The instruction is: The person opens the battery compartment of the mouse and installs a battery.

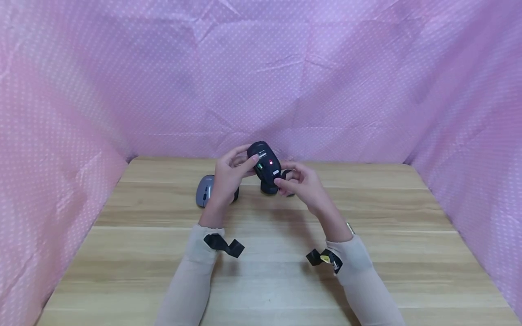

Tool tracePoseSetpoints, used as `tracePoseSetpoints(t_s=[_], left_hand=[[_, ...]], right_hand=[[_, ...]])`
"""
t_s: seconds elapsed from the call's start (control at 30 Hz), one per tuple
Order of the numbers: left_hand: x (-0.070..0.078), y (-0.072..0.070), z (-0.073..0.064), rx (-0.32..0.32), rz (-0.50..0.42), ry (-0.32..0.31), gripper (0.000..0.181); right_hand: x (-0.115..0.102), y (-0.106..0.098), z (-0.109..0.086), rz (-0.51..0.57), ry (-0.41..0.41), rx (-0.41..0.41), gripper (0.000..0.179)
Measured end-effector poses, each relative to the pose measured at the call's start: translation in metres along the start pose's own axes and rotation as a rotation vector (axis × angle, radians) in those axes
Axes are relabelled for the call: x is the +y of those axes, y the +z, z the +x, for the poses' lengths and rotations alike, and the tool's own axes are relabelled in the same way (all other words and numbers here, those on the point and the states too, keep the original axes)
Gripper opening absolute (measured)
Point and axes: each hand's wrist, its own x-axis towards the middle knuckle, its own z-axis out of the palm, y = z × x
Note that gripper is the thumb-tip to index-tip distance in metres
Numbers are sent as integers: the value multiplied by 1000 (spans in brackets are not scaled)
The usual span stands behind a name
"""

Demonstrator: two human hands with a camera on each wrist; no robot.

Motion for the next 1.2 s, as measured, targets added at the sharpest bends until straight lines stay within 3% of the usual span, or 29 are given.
tracePoseSetpoints(t_s=[0.17, 0.4, 0.57, 0.73, 0.9, 1.2], left_hand=[[0, -1, -1, 13, -12, -1, 37], [0, 0, 0, -26, -21, 15, 37], [0, 1, 0, -25, -33, 6, 37], [0, 2, -1, -27, -72, -9, 38], [0, 1, -2, -30, -93, -11, 38], [4, 1, -2, -45, -48, 31, 38]], right_hand=[[-1, 1, -1, -11, 9, -4, 44], [-1, 5, 0, 30, 10, 43, 45], [-2, 8, -1, 48, -20, 97, 42], [2, 10, -1, 67, -99, 133, 38], [3, 12, -1, 63, -163, 128, 38], [1, 11, -2, 73, -158, 98, 41]])
